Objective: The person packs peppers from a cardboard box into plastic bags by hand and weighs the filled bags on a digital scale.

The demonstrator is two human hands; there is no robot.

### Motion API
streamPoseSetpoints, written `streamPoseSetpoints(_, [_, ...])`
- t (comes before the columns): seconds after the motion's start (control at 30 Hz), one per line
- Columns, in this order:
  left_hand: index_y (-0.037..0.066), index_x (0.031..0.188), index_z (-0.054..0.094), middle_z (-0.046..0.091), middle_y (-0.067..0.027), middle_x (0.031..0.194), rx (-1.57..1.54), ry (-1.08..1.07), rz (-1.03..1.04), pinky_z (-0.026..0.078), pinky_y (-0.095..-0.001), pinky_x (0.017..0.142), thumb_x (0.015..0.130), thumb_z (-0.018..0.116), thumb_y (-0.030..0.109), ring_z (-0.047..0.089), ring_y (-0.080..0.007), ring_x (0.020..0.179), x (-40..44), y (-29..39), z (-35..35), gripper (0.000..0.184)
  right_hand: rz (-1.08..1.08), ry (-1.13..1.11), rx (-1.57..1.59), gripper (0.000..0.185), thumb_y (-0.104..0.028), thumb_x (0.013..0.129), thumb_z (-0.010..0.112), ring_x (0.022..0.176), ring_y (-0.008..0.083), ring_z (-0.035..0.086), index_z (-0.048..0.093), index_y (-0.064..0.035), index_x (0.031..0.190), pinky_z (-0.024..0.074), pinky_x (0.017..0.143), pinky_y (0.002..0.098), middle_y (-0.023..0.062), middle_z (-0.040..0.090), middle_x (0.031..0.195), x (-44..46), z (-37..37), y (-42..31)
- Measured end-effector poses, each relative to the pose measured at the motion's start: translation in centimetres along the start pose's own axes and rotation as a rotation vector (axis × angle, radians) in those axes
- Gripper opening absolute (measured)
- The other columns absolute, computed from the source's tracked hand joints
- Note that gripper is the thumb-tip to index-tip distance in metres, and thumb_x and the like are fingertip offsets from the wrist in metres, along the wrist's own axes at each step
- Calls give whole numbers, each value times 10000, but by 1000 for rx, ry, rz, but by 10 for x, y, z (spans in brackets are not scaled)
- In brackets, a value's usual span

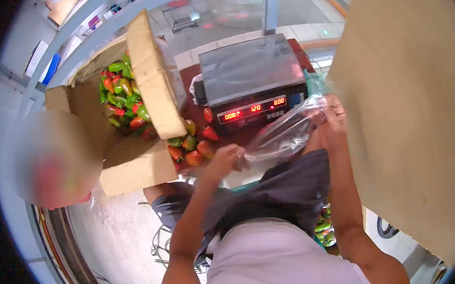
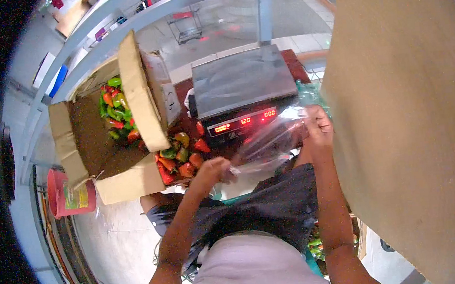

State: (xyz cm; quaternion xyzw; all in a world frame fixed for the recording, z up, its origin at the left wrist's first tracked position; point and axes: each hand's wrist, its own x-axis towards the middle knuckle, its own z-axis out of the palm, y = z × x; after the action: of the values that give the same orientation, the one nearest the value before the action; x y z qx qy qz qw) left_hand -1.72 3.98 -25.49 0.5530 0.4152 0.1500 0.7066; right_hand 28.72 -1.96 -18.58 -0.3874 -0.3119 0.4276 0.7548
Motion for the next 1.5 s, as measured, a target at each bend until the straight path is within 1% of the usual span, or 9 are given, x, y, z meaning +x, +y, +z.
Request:
streamPoseSetpoints(0.13, [13, 1082, 623, 670, -55, 953, 519, 329, 395, 522, -273, 772, 947, 640, 151, 648, -151, 875, -22, 18, 1, 193, 5, -148, -454, 75, -17, 924, 607, 645, 97, 569, 602, -7, 999, 488, 588, 274, 47, 630, 798, -5, 37, -2])
streamPoseSetpoints(0.4, [17, 1133, 605, 668, -63, 1013, 418, 484, 1013, 514, -284, 791, 859, 712, 68, 644, -158, 900, -57, 152, 28, 298, -154, -393, -826, 132, 32, 854, 641, 850, 83, 622, 657, 6, 982, 486, 759, 241, 29, 679, 904, -15, 93, -39])
streamPoseSetpoints(0.63, [29, 1007, 603, 638, -50, 775, -260, 536, 811, 481, -243, 594, 942, 612, 77, 595, -105, 668, -72, 124, -19, 81, 438, -1079, -942, 274, -37, 799, 726, 918, 130, 629, 659, -5, 1063, 497, 790, 272, 59, 674, 1013, -8, 57, -78])
streamPoseSetpoints(0.73, [38, 983, 597, 619, -33, 737, -415, 681, 748, 446, -233, 525, 976, 577, 93, 537, -75, 587, -110, 93, -28, 59, 280, -843, -553, 436, -190, 809, 773, 1090, 203, 590, 633, -8, 1179, 462, 927, 328, 108, 621, 1231, -20, 0, -48])
streamPoseSetpoints(0.9, [46, 978, 589, 633, -42, 804, -255, 696, 615, 486, -252, 615, 963, 582, 76, 599, -103, 689, -127, 37, 12, 34, -111, -683, -973, 716, -390, 903, 663, 1359, 279, 387, 356, -65, 1462, 357, 1097, 410, 101, 320, 1542, -109, 83, 81])
streamPoseSetpoints(1.0, [56, 971, 581, 646, -81, 888, 439, 702, 827, 519, -311, 702, 857, 651, 54, 652, -211, 796, -145, 36, 27, 134, 825, -159, 91, 847, -528, 893, 626, 1343, 292, 419, 264, -69, 1506, 386, 1075, 481, 111, 409, 1475, -110, 90, 97])
streamPoseSetpoints(1.13, [61, 976, 565, 619, -119, 970, 742, 47, 959, 523, -398, 781, 684, 707, 87, 629, -337, 910, -148, 50, 47, 326, 1181, -537, 623, 929, -664, 848, 577, 1257, 342, 520, 254, -115, 1525, 471, 968, 559, 187, 493, 1394, -71, 58, 61])
streamPoseSetpoints(1.27, [54, 959, 550, 579, -125, 981, 910, -114, 853, 507, -448, 822, 691, 710, 146, 598, -332, 965, -118, 35, 71, 326, 844, -908, -133, 1006, -523, 825, 711, 1148, 323, 617, 174, -77, 1550, 554, 832, 369, 205, 462, 1444, -34, 84, 46])
streamPoseSetpoints(1.5, [32, 1077, 562, 596, -149, 1041, 838, -192, 773, 484, -488, 899, 758, 749, 267, 581, -357, 1050, -98, 26, 80, 438, 504, -826, -751, 249, -201, 921, 684, 619, 46, 505, 688, -8, 1078, 408, 542, 213, -26, 616, 763, -27, 105, 65])
